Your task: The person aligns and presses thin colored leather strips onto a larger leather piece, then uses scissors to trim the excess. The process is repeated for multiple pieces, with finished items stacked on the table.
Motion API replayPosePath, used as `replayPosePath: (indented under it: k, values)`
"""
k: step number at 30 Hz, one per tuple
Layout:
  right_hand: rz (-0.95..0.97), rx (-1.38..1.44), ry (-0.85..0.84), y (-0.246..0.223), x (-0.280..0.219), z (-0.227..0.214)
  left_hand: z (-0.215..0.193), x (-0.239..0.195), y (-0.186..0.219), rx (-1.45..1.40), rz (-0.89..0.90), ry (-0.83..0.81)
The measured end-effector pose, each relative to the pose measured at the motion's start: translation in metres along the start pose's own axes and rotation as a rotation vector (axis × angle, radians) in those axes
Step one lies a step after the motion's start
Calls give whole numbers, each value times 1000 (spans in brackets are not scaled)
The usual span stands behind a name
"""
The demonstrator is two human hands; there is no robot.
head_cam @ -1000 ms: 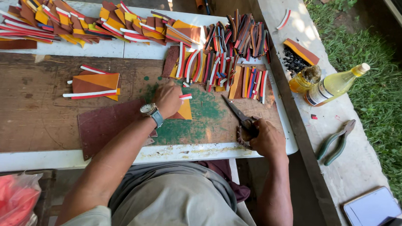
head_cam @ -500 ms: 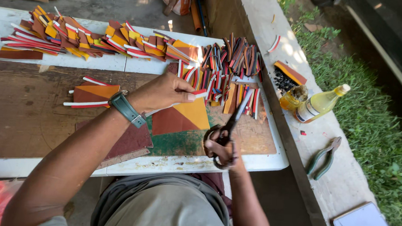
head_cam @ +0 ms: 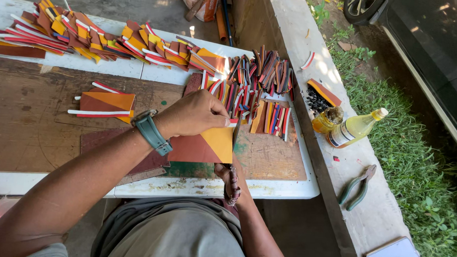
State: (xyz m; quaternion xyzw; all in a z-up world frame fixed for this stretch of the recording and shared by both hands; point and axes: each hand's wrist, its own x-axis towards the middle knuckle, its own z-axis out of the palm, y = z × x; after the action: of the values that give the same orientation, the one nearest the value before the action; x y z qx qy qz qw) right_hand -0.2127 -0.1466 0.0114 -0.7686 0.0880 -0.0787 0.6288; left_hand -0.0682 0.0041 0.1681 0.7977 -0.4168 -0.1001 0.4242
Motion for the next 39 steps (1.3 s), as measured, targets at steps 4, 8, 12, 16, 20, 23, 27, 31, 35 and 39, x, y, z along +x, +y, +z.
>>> replayPosePath:
  k: [4,8,12,16,20,23,27,31,35,39]
  values:
    - [-18,0,13,-11,-1,-1,6,-2,1,36,-6,-13]
    - [30,-72,62,-6,1,0,11,-2,0,30,3,-4]
    - [134,186,86,9,6,9,12,-1,0,46,-20,-21]
    - [163,292,111,18,7,13,10,-2,0,57,-26,-55]
    - [175,339,105,19,5,12,11,-2,0,41,-14,-53]
    - [159,326,110,17,4,14,11,-2,-1,25,-15,-57]
    - [98,374,73,20,3,12,13,0,-4,18,-8,-54]
    - [116,490,96,30,14,-6,11,0,-14,-16,-5,-67]
    - [-33,16,198,44,30,-46,12,-1,-25,-37,-62,-81]
    - [-93,-329,254,49,29,-89,-6,0,-27,-84,29,-42]
